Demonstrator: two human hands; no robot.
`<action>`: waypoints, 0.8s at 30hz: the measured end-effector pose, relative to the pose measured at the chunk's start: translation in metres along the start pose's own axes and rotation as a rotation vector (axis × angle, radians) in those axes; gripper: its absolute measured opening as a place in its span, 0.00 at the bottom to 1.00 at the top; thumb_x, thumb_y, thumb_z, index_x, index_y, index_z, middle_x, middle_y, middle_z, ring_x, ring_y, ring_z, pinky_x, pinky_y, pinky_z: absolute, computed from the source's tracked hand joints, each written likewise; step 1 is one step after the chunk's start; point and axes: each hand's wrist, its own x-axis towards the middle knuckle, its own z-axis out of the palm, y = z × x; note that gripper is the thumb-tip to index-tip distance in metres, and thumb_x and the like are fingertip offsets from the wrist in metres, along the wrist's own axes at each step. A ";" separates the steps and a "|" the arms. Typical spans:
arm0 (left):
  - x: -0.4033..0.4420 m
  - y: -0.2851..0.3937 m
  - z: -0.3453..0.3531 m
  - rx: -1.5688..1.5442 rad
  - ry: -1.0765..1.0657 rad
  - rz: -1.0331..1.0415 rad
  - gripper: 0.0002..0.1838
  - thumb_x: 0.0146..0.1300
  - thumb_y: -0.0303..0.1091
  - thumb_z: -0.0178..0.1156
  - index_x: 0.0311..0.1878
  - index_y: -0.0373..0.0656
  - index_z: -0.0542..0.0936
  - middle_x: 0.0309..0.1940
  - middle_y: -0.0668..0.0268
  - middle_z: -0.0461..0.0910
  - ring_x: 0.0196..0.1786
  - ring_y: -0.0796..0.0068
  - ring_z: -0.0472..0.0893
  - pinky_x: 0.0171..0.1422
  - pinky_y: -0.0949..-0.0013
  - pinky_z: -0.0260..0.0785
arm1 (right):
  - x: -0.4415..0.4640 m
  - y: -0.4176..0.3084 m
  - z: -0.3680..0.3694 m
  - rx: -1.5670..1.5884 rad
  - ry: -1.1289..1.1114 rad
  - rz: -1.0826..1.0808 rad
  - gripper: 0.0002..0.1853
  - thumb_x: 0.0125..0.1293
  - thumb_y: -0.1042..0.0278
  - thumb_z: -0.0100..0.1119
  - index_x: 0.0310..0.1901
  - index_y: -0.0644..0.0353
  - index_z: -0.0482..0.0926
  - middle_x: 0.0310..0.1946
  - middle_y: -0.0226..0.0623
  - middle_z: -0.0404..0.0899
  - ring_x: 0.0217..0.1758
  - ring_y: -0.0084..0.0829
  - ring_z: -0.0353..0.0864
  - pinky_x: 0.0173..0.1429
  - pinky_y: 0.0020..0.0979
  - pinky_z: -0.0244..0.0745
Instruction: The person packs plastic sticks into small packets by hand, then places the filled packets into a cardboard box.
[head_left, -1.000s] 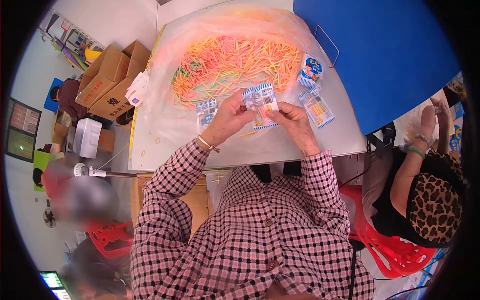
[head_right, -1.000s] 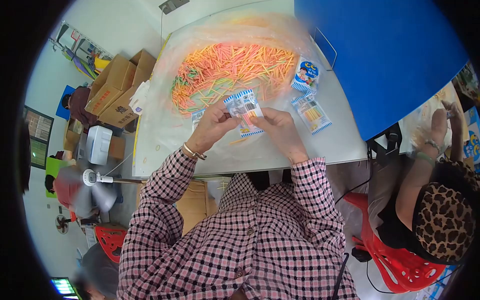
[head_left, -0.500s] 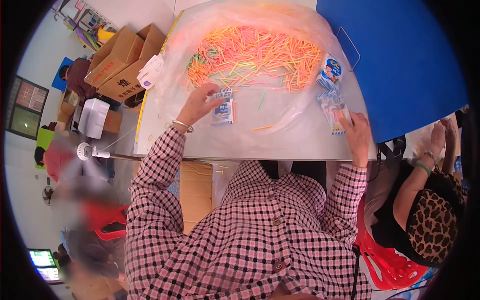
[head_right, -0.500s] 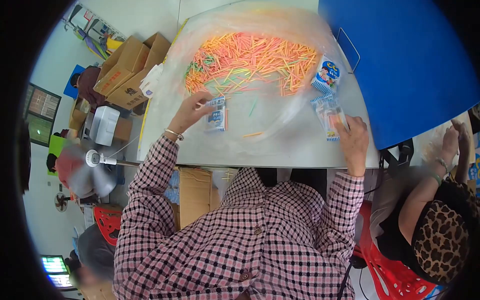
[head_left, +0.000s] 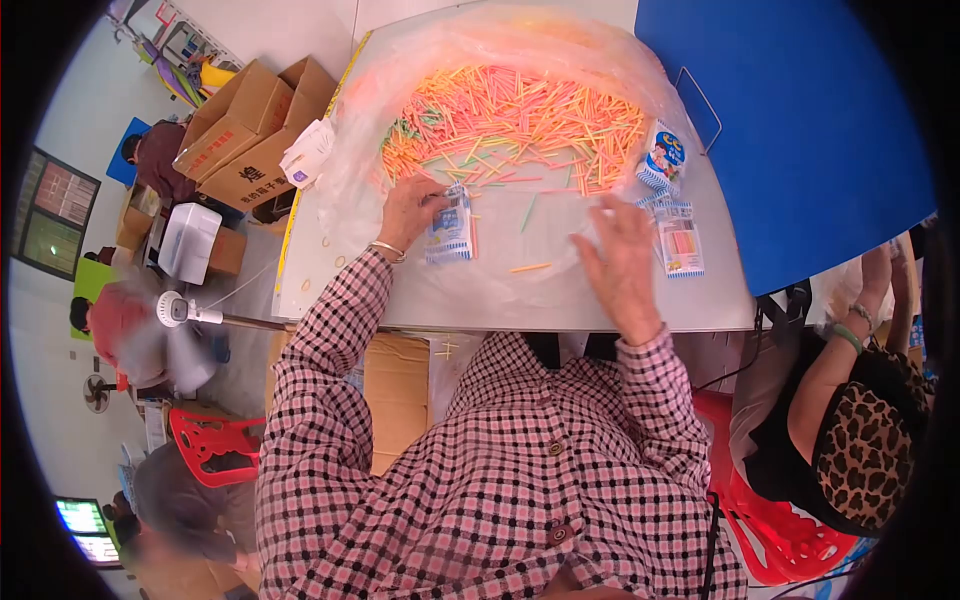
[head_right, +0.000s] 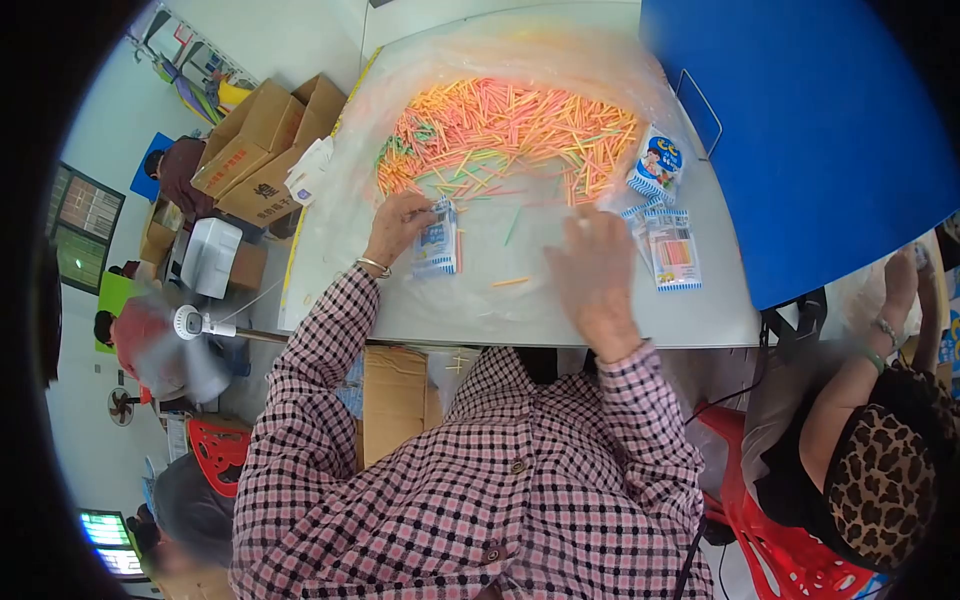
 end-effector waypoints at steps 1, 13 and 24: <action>-0.001 0.000 0.001 0.017 0.058 0.051 0.11 0.48 0.30 0.67 0.36 0.36 0.81 0.39 0.59 0.78 0.37 0.66 0.77 0.44 0.68 0.70 | 0.002 -0.008 0.005 0.000 0.006 -0.001 0.21 0.52 0.68 0.66 0.47 0.66 0.74 0.51 0.46 0.71 0.51 0.46 0.69 0.54 0.41 0.66; 0.000 0.106 -0.018 -0.586 0.079 0.128 0.09 0.56 0.25 0.62 0.40 0.35 0.80 0.38 0.64 0.78 0.39 0.78 0.77 0.42 0.74 0.71 | 0.029 -0.035 0.046 0.728 -0.065 0.206 0.16 0.57 0.69 0.62 0.46 0.67 0.75 0.41 0.42 0.76 0.45 0.37 0.74 0.47 0.33 0.69; 0.011 0.123 -0.017 -0.355 -0.152 0.367 0.08 0.55 0.26 0.63 0.39 0.37 0.79 0.32 0.63 0.78 0.34 0.73 0.76 0.40 0.72 0.67 | 0.012 -0.007 0.029 0.726 -0.123 0.192 0.09 0.59 0.72 0.59 0.40 0.67 0.77 0.29 0.41 0.77 0.31 0.29 0.75 0.34 0.29 0.68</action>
